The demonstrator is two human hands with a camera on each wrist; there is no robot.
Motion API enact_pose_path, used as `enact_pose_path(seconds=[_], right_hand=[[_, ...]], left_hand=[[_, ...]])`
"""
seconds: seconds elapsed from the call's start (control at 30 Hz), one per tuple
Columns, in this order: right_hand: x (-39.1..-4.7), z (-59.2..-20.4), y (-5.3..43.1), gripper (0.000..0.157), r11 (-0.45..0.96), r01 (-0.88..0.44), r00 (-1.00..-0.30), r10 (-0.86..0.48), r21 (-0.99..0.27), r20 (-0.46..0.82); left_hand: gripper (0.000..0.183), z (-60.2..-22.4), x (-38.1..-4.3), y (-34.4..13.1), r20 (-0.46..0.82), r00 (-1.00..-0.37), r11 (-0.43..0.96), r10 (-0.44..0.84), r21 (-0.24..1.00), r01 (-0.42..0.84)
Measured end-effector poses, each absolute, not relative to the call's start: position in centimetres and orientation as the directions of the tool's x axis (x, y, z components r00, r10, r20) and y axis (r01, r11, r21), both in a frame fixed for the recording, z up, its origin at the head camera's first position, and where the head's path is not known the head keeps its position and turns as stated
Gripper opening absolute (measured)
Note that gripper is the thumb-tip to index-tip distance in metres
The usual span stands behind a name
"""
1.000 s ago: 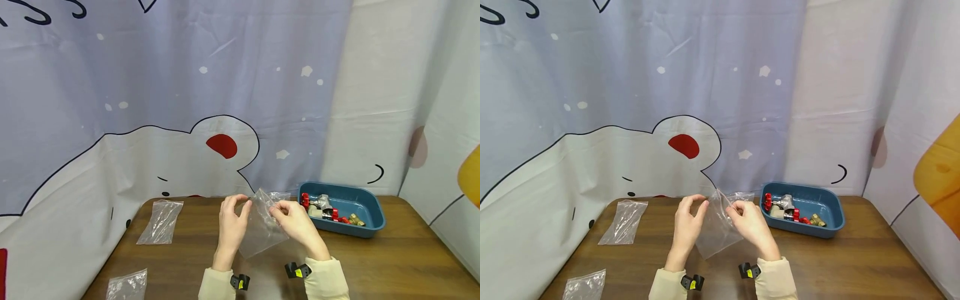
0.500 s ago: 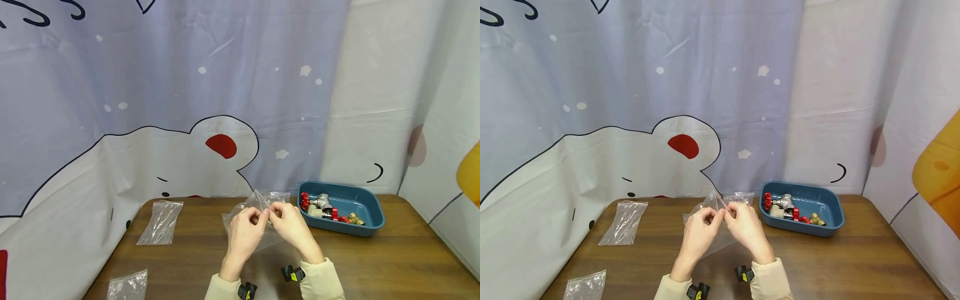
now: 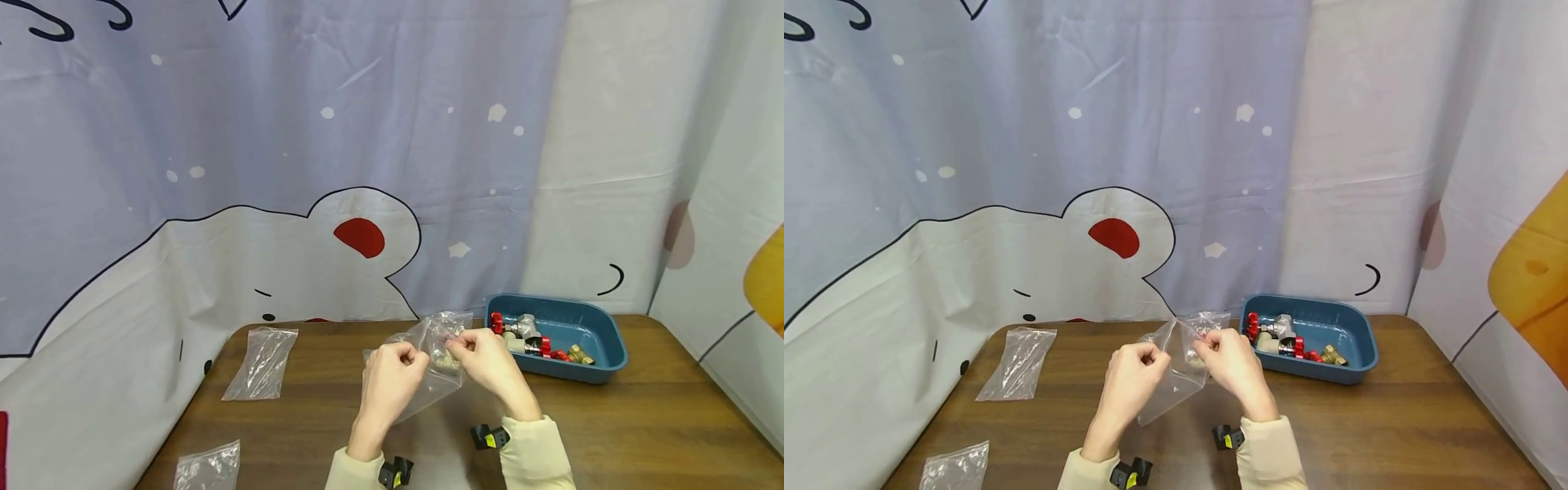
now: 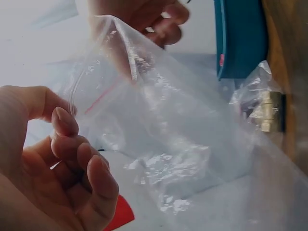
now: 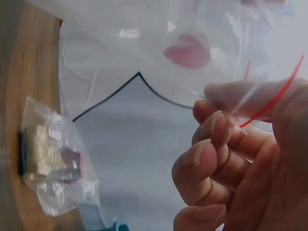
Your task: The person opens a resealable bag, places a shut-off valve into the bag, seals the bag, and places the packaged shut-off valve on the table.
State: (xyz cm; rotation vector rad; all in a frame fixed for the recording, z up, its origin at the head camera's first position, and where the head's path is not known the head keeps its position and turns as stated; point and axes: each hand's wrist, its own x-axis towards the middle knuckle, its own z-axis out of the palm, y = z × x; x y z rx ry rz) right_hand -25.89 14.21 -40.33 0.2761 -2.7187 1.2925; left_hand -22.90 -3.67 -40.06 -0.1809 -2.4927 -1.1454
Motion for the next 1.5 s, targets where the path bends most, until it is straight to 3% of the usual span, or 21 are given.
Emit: enact_pose_path(seconds=[0.27, 0.63, 0.83, 1.3, 1.5], right_hand=[[-26.6, -41.4, 16.0, 0.038, 0.642, -0.192, -0.981, -0.097, -0.742, 0.17], [-27.3, -41.9, 17.7, 0.029, 0.607, -0.126, -0.992, -0.061, -0.784, 0.112], [-27.3, -41.7, 17.6, 0.033, 0.672, -0.142, -0.989, -0.061, -0.727, 0.136], [-26.7, -40.6, 17.4, 0.033, 0.704, -0.171, -0.984, -0.084, -0.69, 0.158], [-26.4, -40.2, 17.4, 0.032, 0.698, -0.199, -0.979, -0.112, -0.688, 0.17]], left_hand=[[0.029, -39.7, -22.6, -4.6, 0.384, -0.923, 0.65, -0.031, 0.709, 0.273], [0.032, -39.9, -22.8, -4.2, 0.442, -0.897, 0.73, 0.009, 0.61, 0.308], [0.029, -39.7, -22.6, -4.3, 0.419, -0.907, 0.715, 0.049, 0.619, 0.325], [0.034, -39.6, -22.8, -5.2, 0.344, -0.905, 0.577, 0.25, 0.698, 0.425], [0.03, -40.0, -23.7, -6.4, 0.407, -0.876, 0.486, 0.26, 0.728, 0.483]])
